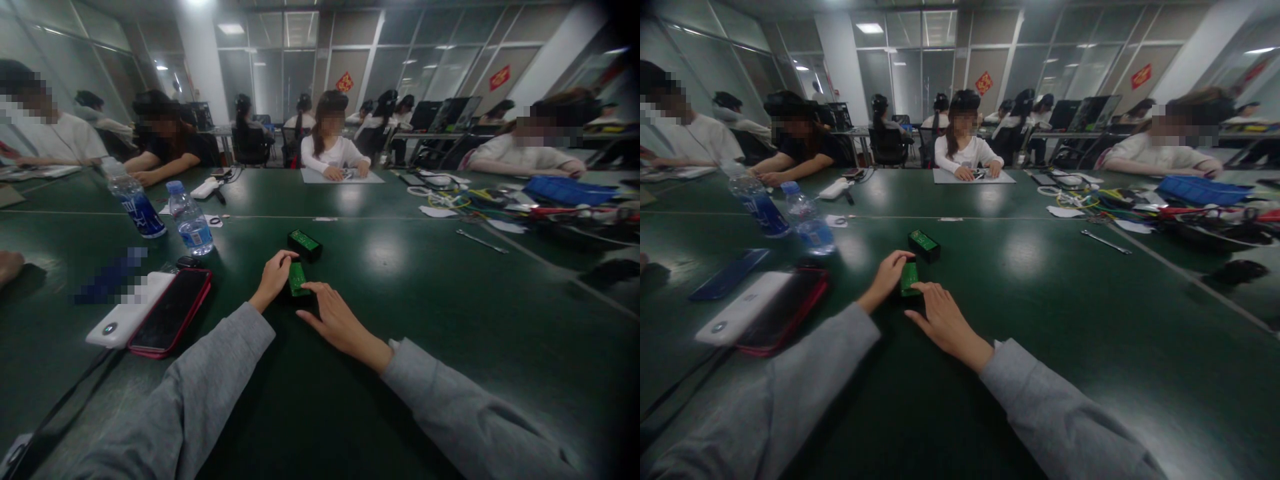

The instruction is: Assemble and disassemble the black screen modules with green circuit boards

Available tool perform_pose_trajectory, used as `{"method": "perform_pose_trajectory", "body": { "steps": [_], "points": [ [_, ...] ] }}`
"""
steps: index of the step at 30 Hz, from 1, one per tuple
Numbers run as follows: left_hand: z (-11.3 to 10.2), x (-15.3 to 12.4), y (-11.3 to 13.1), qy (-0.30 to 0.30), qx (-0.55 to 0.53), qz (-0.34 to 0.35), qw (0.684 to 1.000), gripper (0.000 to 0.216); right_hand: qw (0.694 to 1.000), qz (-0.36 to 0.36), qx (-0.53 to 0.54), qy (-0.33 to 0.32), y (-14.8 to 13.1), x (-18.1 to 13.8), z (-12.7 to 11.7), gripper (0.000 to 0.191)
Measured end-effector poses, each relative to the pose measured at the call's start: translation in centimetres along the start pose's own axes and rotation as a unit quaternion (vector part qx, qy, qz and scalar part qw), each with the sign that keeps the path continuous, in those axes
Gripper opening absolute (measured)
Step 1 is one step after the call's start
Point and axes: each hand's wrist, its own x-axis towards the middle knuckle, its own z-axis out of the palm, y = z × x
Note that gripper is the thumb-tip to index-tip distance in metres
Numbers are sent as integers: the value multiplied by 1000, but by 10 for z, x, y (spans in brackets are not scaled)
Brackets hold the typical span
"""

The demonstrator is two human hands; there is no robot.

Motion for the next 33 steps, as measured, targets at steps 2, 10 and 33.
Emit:
{"method": "perform_pose_trajectory", "body": {
  "steps": [2,10,33],
  "points": [
    [1,0,-1,-2,-10,2,1000,25,1000,8,3,9,-1,0,-1,47],
    [2,-1,-2,-27,-20,9,999,24,999,28,-14,28,1,0,2,49],
    [-1,-4,5,-32,39,0,999,26,973,186,-21,135,31,2,12,48]
  ]
}}
